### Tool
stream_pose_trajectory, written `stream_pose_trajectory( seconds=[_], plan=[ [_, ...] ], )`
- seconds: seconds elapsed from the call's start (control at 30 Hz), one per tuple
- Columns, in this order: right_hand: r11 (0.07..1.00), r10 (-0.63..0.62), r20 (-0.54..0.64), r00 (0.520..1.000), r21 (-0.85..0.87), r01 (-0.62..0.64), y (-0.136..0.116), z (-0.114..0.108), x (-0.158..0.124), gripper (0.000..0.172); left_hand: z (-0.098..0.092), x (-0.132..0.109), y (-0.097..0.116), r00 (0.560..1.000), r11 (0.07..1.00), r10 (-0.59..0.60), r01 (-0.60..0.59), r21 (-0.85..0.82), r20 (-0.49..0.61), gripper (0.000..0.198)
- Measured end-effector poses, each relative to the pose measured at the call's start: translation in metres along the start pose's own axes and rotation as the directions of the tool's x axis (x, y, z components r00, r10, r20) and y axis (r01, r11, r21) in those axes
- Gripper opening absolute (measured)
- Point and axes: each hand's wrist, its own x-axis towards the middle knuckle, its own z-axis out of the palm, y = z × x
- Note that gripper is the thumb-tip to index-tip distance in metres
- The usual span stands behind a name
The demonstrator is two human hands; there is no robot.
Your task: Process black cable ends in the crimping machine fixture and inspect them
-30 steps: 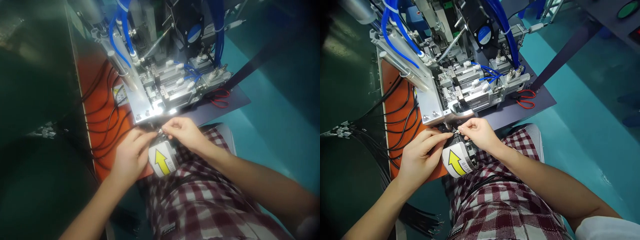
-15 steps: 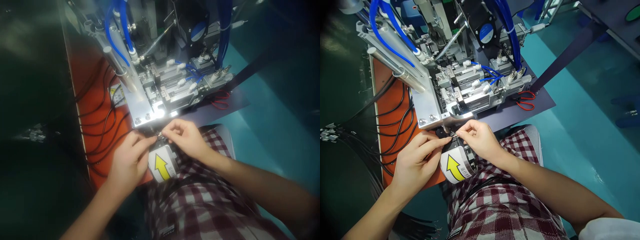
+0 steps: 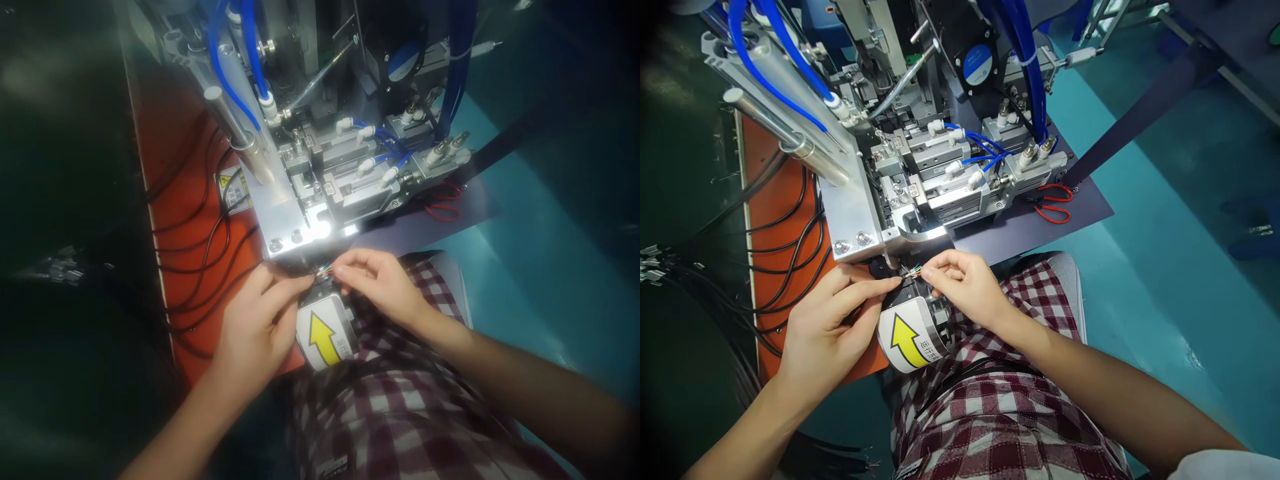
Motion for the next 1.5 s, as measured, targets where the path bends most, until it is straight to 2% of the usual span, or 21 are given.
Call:
stream_pose_trajectory(
  seconds=[0.13, 0.4, 0.53, 0.73, 1.03, 1.5],
  plan=[
    [1.000, 0.023, -0.019, 1.000, 0.017, -0.023, 0.002, 0.004, -0.002, 0.009, 0.000, -0.002, -0.001, 1.000, 1.000, -0.024, 0.024, -0.010, 0.008, 0.026],
    [0.997, -0.013, 0.011, 1.000, -0.073, 0.014, 0.004, 0.005, 0.001, 0.008, -0.004, 0.000, -0.001, 0.999, 0.999, -0.038, 0.038, -0.006, 0.030, 0.025],
    [0.973, -0.122, 0.012, 0.992, -0.194, 0.122, 0.010, 0.004, 0.000, 0.009, -0.005, -0.001, -0.001, 0.998, 0.999, -0.039, 0.040, -0.003, 0.040, 0.025],
    [0.882, -0.292, 0.004, 0.956, -0.387, 0.271, 0.011, 0.004, -0.001, 0.007, -0.003, -0.001, 0.000, 0.999, 0.998, -0.046, 0.045, 0.038, 0.024, 0.026],
    [0.894, -0.267, 0.053, 0.962, -0.358, 0.268, 0.009, 0.001, 0.002, 0.009, -0.001, -0.001, -0.001, 0.998, 0.997, -0.052, 0.050, 0.054, 0.039, 0.027],
    [0.930, -0.216, 0.036, 0.976, -0.297, 0.216, 0.009, 0.001, 0.004, 0.008, 0.000, -0.002, 0.000, 0.999, 0.998, -0.049, 0.049, 0.051, 0.004, 0.026]
  ],
)
